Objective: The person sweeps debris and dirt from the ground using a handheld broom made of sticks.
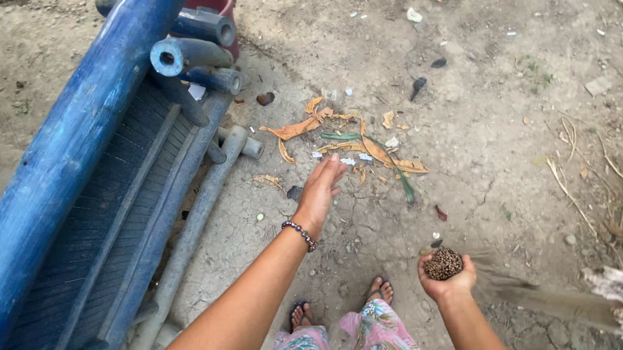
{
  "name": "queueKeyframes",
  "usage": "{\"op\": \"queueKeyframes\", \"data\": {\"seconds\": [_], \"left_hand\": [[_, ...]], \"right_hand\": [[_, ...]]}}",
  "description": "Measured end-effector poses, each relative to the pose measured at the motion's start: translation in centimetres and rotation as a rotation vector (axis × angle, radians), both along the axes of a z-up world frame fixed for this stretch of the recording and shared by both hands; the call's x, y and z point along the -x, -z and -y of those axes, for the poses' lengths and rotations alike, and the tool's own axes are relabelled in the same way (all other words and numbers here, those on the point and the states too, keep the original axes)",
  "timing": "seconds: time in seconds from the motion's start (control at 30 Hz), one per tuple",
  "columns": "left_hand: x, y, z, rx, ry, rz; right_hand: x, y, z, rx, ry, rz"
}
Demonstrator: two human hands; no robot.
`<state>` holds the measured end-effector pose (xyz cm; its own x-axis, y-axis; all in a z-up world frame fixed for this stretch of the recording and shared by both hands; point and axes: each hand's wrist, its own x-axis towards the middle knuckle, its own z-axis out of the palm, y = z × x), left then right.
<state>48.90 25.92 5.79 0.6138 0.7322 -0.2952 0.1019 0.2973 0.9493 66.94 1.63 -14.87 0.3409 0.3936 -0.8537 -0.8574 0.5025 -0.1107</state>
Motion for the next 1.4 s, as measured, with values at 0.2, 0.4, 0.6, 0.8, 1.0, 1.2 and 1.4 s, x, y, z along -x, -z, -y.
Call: {"op": "queueKeyframes", "data": {"seconds": [0.2,0.4,0.6,0.8,1.0,1.2,1.4], "left_hand": [[-4.4,-0.3,1.2,-0.016,0.005,-0.005],[-9.1,0.2,1.3,0.005,0.002,0.003],[-12.3,-0.1,1.7,0.007,0.019,0.018],[-13.1,-0.3,1.6,-0.009,0.006,0.019],[-16.0,0.2,2.3,0.014,0.047,-0.008],[-20.7,0.5,1.5,0.009,0.129,0.016],[-28.7,1.0,-1.2,0.018,0.261,0.006]], "right_hand": [[-3.4,0.2,-8.3,-0.416,-0.194,-0.172],[-5.7,-8.4,-5.7,-0.704,-0.426,-0.264],[-7.4,-6.9,-0.7,-0.100,-0.200,0.077],[-13.7,0.0,-2.1,0.036,0.059,-0.103],[-14.3,-3.0,-9.5,-0.507,-0.224,-0.271],[-16.4,-11.4,-9.5,-0.656,-0.364,-0.107],[-23.5,-7.4,-4.8,0.001,-0.267,0.116]]}}
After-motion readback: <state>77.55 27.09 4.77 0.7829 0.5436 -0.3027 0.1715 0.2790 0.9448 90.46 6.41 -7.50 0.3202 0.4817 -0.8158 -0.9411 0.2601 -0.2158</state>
